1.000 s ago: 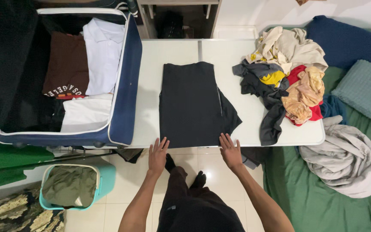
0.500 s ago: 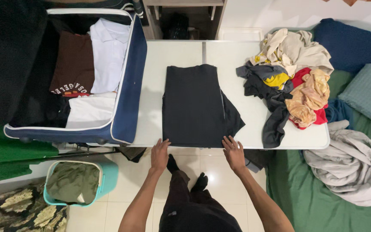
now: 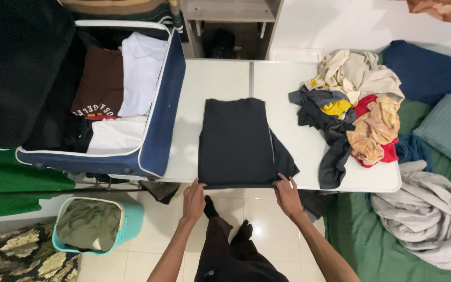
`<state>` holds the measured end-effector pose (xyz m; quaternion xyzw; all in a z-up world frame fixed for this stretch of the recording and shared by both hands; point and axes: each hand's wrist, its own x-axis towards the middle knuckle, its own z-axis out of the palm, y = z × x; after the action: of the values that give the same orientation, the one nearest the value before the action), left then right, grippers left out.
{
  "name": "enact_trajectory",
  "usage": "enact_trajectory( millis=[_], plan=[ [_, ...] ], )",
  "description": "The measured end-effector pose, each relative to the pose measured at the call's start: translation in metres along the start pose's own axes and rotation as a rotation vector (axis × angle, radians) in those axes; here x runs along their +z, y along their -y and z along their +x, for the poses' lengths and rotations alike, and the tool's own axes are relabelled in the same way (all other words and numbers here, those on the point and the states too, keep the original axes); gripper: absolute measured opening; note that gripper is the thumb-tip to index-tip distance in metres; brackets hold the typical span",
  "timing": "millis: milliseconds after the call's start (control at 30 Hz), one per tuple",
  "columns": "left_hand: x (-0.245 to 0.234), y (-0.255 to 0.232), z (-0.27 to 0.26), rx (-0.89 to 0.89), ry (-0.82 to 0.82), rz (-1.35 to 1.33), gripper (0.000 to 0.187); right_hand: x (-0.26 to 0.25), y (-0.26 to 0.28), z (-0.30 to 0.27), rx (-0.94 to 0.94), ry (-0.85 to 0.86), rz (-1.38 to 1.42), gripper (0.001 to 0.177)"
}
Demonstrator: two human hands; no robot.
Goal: The person folds black shorts on a white table and places them into an open suitcase alongside other packed clothes.
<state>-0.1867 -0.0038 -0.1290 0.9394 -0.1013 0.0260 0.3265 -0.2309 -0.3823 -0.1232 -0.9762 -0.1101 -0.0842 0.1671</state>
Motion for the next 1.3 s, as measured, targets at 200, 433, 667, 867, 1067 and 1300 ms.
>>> enact_trajectory(
  millis=[200, 433, 667, 867, 1067, 1300],
  plan=[
    [-0.012, -0.002, -0.016, 0.013, 0.004, -0.070, 0.025, -0.011, -0.009, -0.010, -0.080, -0.013, 0.171, 0.021],
    [-0.051, -0.031, 0.010, 0.002, -0.044, -0.278, 0.024, -0.053, 0.010, 0.017, 0.064, -0.034, 0.342, 0.023],
    [-0.073, -0.059, 0.055, -0.012, -0.102, -0.316, 0.023, -0.092, 0.022, 0.062, 0.252, -0.135, 0.488, 0.025],
    [-0.075, -0.061, 0.110, 0.035, -0.157, -0.328, 0.023, -0.104, 0.007, 0.119, 0.337, -0.102, 0.509, 0.026],
    [-0.062, -0.048, 0.172, 0.001, -0.134, -0.345, 0.022, -0.087, -0.023, 0.173, 0.239, -0.197, 0.475, 0.025],
    [-0.045, -0.034, 0.240, -0.078, -0.106, -0.366, 0.022, -0.062, -0.052, 0.228, 0.494, -0.037, 0.425, 0.029]
  ],
)
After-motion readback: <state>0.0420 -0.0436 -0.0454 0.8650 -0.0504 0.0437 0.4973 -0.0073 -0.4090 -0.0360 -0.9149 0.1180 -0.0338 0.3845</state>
